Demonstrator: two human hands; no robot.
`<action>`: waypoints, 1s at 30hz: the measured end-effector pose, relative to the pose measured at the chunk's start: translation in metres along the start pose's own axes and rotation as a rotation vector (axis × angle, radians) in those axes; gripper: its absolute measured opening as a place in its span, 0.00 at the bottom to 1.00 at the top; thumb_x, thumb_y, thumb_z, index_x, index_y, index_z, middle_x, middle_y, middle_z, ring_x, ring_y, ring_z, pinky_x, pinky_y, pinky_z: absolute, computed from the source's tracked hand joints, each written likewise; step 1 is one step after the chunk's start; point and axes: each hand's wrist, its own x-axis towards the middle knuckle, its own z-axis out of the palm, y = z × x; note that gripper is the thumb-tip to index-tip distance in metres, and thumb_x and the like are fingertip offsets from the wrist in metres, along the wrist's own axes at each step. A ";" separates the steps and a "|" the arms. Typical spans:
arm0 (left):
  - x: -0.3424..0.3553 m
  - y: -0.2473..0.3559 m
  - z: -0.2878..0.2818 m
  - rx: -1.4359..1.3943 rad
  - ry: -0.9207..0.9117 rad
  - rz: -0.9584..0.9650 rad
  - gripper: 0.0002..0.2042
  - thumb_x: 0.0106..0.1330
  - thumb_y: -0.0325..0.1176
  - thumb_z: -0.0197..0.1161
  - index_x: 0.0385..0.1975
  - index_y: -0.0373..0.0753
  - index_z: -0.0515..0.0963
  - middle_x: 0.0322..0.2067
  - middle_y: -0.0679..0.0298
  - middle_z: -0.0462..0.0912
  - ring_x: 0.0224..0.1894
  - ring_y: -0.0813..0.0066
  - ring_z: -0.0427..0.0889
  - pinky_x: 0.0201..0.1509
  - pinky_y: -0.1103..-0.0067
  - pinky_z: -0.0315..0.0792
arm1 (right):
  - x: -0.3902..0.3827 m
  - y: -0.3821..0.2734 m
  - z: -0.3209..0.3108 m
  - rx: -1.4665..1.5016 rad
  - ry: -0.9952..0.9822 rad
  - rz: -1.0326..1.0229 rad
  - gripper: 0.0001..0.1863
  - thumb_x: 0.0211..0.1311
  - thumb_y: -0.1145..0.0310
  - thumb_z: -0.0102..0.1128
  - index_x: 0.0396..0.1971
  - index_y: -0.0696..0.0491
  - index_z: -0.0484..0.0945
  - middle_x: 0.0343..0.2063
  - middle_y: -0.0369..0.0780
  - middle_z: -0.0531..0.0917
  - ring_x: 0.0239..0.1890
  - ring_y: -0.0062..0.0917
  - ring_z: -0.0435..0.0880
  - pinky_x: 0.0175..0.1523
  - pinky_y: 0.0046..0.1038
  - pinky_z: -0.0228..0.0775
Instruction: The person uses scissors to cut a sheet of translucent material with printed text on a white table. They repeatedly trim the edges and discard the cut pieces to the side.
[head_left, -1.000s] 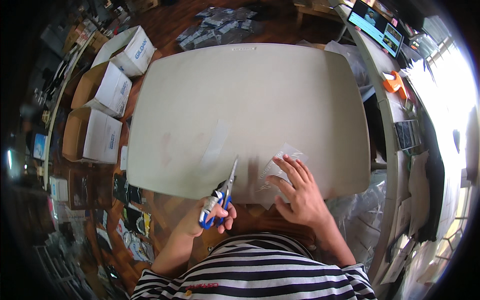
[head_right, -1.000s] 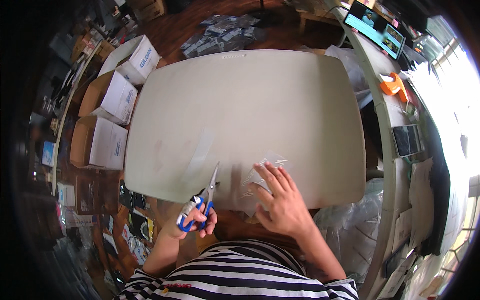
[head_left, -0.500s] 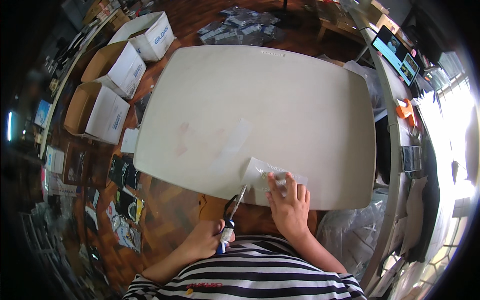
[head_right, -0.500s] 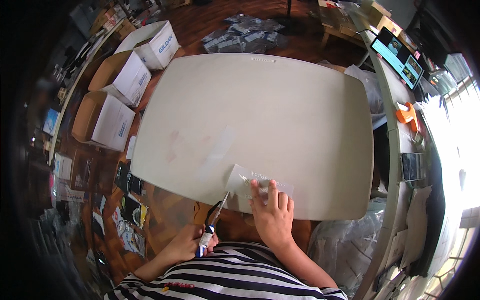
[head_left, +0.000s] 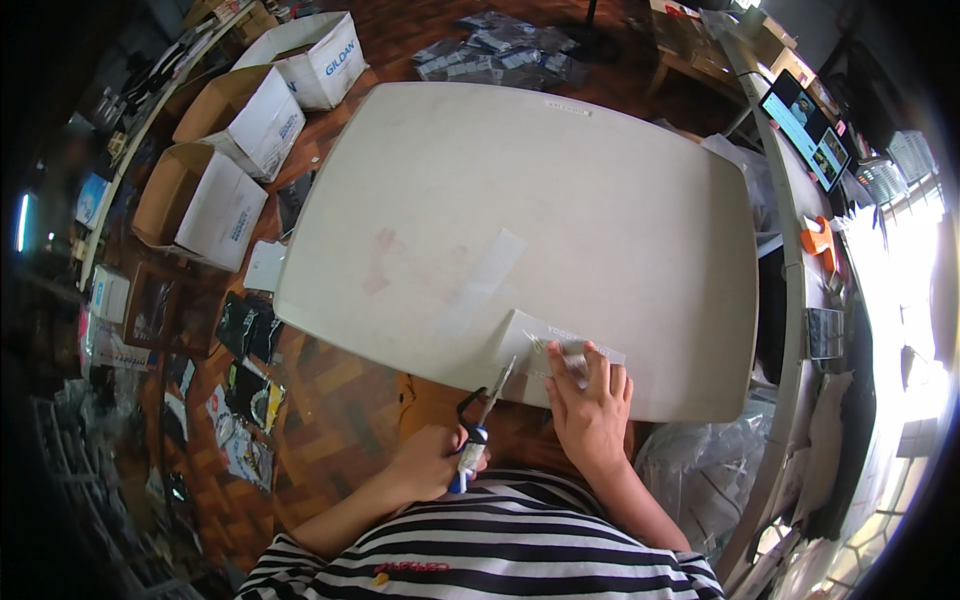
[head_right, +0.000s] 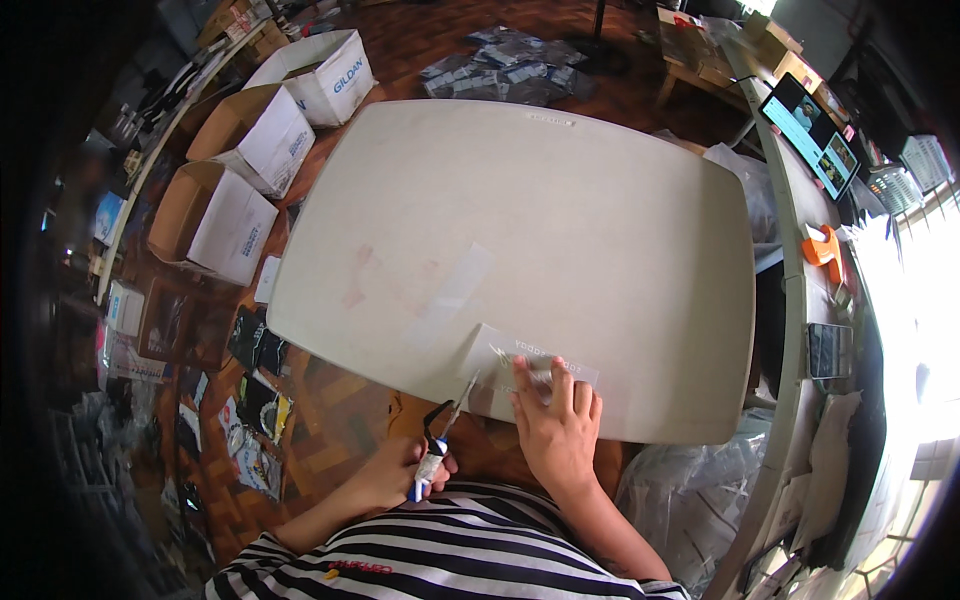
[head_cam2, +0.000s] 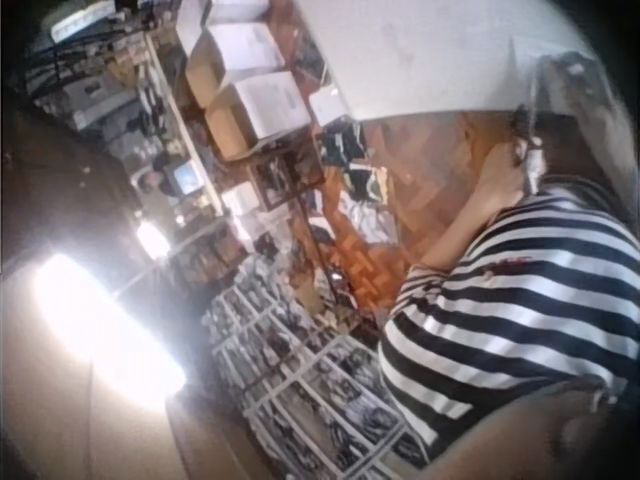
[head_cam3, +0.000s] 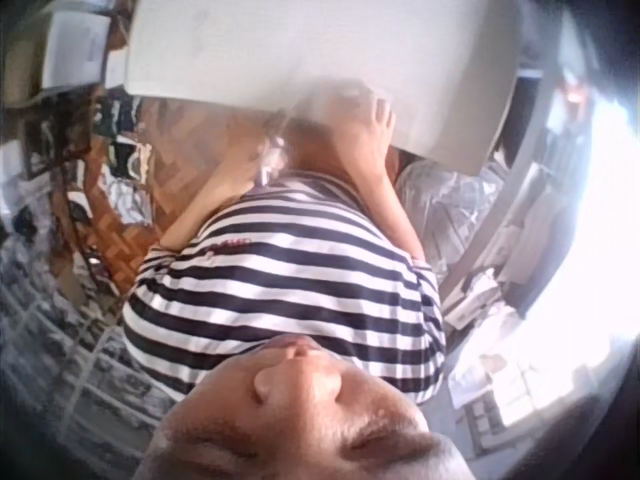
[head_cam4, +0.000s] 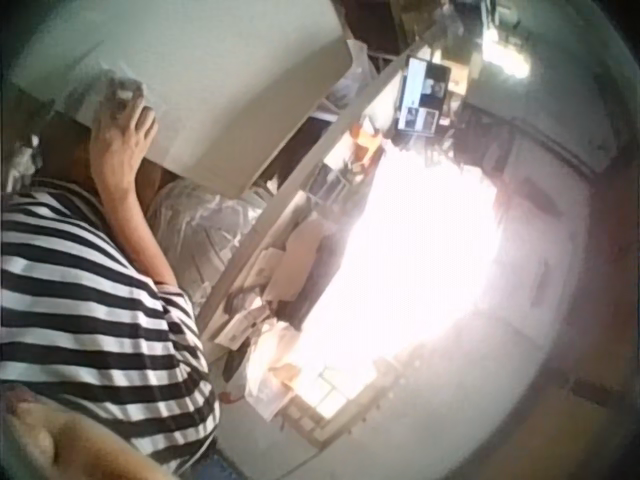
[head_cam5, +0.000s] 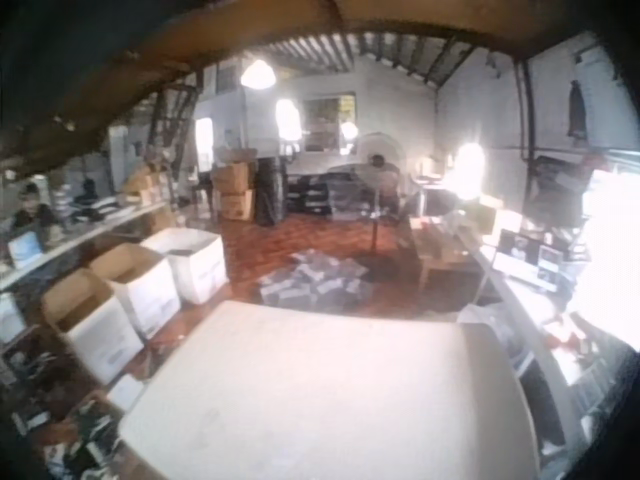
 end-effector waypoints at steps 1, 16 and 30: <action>0.004 -0.001 0.001 0.003 -0.007 0.011 0.15 0.64 0.41 0.60 0.23 0.35 0.79 0.19 0.64 0.81 0.22 0.74 0.80 0.30 0.76 0.70 | -0.001 0.000 0.000 -0.002 -0.006 -0.003 0.24 0.64 0.62 0.61 0.60 0.40 0.77 0.54 0.48 0.74 0.49 0.40 0.72 0.56 0.40 0.63; 0.003 0.002 0.003 -0.064 -0.039 0.051 0.12 0.66 0.35 0.58 0.27 0.33 0.79 0.19 0.62 0.81 0.23 0.74 0.81 0.30 0.77 0.72 | -0.015 -0.011 0.011 0.144 -0.064 -0.158 0.29 0.61 0.61 0.62 0.64 0.46 0.72 0.64 0.45 0.68 0.64 0.41 0.67 0.67 0.44 0.57; 0.018 0.013 0.006 -0.190 0.024 0.064 0.11 0.65 0.34 0.61 0.26 0.32 0.80 0.18 0.61 0.81 0.18 0.77 0.78 0.24 0.79 0.70 | -0.016 -0.011 0.016 0.082 -0.082 -0.262 0.30 0.56 0.65 0.62 0.62 0.48 0.73 0.63 0.43 0.70 0.62 0.38 0.71 0.66 0.43 0.60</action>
